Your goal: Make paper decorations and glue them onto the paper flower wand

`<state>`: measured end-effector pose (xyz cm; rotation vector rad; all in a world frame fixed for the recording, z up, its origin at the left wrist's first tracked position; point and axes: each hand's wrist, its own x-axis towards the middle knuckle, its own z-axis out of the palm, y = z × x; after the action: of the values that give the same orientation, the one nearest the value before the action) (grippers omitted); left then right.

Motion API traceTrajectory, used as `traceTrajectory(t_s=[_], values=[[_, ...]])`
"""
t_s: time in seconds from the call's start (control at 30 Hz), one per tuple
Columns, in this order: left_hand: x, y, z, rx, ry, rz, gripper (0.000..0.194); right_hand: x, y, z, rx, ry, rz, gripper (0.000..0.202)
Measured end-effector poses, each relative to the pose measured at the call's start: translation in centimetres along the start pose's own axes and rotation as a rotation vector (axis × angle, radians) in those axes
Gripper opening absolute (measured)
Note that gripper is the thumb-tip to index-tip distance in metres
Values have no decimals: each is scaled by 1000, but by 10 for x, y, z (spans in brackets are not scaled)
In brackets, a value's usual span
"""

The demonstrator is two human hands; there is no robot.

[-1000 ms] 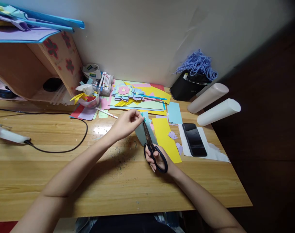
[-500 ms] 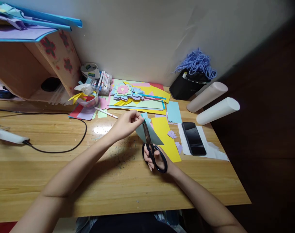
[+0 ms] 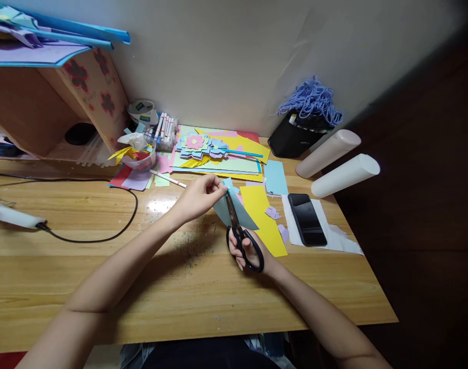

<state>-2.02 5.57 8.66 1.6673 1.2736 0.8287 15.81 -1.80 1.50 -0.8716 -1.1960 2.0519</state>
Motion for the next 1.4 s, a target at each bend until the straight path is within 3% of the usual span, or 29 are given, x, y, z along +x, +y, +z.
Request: traceTrajectory(t_s=[0.33, 0.97, 1.4], values=[[-2, 0, 3, 9, -61, 12, 16, 0, 2, 0, 17, -6, -58, 66], [-1, 8, 2, -311, -257, -23, 17, 0, 6, -2, 68, -2, -99, 67], [-1, 6, 0, -332, -281, -58, 19, 1, 11, -4, 47, -13, -137, 69]])
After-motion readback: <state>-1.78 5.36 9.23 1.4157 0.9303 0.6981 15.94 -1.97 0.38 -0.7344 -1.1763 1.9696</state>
